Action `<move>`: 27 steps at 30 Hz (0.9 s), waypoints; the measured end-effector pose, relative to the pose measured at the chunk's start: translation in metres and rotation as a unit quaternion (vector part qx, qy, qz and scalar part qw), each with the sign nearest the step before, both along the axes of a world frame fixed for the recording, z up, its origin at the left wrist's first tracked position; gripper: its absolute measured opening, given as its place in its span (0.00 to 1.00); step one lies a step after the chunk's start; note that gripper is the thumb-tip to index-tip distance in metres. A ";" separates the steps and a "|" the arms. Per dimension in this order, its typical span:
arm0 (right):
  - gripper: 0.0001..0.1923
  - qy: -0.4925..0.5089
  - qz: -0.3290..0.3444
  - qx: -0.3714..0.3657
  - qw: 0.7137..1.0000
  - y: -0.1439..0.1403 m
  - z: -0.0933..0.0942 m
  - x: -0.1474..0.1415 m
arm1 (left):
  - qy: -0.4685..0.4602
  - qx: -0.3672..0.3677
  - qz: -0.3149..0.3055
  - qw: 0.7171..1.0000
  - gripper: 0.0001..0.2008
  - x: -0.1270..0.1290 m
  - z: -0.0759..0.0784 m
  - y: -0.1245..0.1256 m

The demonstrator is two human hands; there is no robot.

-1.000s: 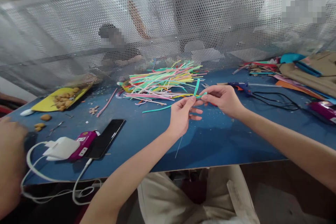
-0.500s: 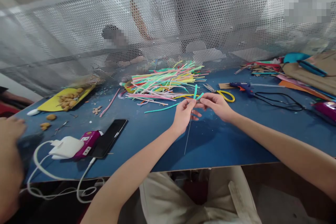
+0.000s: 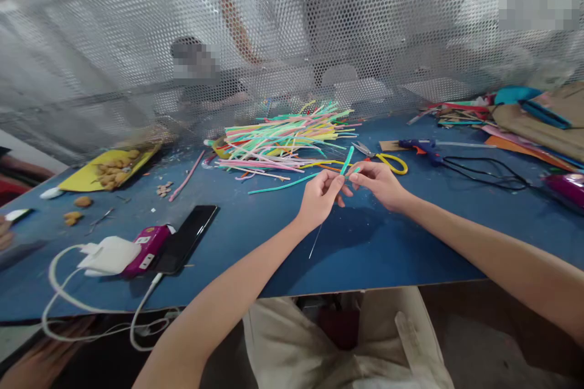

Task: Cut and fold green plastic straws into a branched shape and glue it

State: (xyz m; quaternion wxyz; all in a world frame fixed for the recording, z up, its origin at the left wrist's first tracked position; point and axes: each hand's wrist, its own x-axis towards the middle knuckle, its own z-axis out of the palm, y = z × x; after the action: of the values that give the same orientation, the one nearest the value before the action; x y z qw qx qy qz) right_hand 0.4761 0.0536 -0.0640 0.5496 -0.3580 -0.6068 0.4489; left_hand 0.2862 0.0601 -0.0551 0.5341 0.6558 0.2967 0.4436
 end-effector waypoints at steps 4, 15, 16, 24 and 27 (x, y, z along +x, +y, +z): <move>0.20 -0.001 -0.006 -0.003 1.000 0.000 0.000 -0.001 | 0.005 0.005 0.006 1.000 0.18 0.000 0.000 0.001; 0.16 -0.010 -0.019 -0.016 1.000 0.000 -0.003 -0.002 | 0.014 -0.072 -0.008 0.997 0.20 0.004 -0.007 0.003; 0.16 -0.012 -0.025 -0.016 0.999 0.001 -0.003 -0.002 | 0.016 -0.064 -0.004 0.998 0.19 0.004 -0.007 0.004; 0.18 -0.036 -0.059 -0.029 0.997 0.003 -0.003 -0.002 | 0.050 -0.001 0.044 0.998 0.16 0.000 -0.009 0.010; 0.19 -0.046 -0.063 -0.033 0.996 0.003 -0.002 -0.003 | 0.060 -0.001 0.046 0.997 0.16 -0.001 -0.010 0.011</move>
State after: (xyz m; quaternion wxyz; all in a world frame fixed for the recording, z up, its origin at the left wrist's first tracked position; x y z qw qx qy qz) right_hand 0.4735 0.0561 -0.0658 0.5359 -0.4337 -0.5929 0.4162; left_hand 0.2855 0.0710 -0.0653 0.4954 0.6662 0.3581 0.4272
